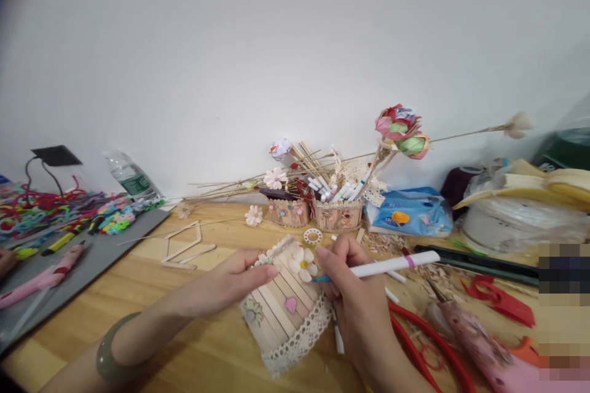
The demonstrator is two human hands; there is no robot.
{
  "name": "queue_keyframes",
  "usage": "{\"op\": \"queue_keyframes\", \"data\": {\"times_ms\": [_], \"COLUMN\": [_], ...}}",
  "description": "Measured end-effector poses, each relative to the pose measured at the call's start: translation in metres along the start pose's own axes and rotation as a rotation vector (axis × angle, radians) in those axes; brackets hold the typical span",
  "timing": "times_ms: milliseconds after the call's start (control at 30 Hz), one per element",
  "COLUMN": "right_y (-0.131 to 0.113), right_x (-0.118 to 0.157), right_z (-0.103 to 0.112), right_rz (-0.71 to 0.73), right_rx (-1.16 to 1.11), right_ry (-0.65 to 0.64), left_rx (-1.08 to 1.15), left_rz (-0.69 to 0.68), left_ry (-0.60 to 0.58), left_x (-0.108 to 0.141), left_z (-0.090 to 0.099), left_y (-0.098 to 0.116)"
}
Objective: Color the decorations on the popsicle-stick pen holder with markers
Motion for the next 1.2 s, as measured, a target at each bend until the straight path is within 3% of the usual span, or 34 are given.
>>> {"op": "queue_keyframes", "data": {"times_ms": [167,333,467,633,1033,1200], "right_y": [-0.006,-0.017,-0.019,-0.02,-0.022,-0.023], "right_x": [0.006,0.019,0.023,0.022,0.023,0.022], "right_z": [-0.001,-0.012,-0.013,-0.015,-0.019,-0.016], "right_rz": [0.033,0.183,0.27,0.375,0.4,0.434], "right_rx": [0.071,0.367,0.537,0.697,0.753,0.765], "right_ry": [-0.005,-0.134,-0.115,-0.194,-0.25,-0.218], "left_rx": [-0.012,-0.059,-0.041,-0.051,-0.027,-0.026], "left_rz": [0.015,-0.045,-0.08,-0.067,-0.094,-0.101], "left_ry": [0.005,0.005,-0.012,0.014,0.002,-0.008], "left_x": [0.001,0.004,0.004,0.002,0.002,0.002], "left_z": [-0.002,-0.002,-0.003,-0.001,-0.001,-0.002], "left_y": [0.001,0.006,0.008,0.008,0.007,0.007]}}
Point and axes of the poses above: each hand's wrist, its own x-axis away from the middle knuckle, its own z-axis out of the back of the hand, y = z × x, the point moved 5 cm from there along -x, towards the middle knuckle, and after that the axes turned 5 degrees about y, right-handed, at the moved point
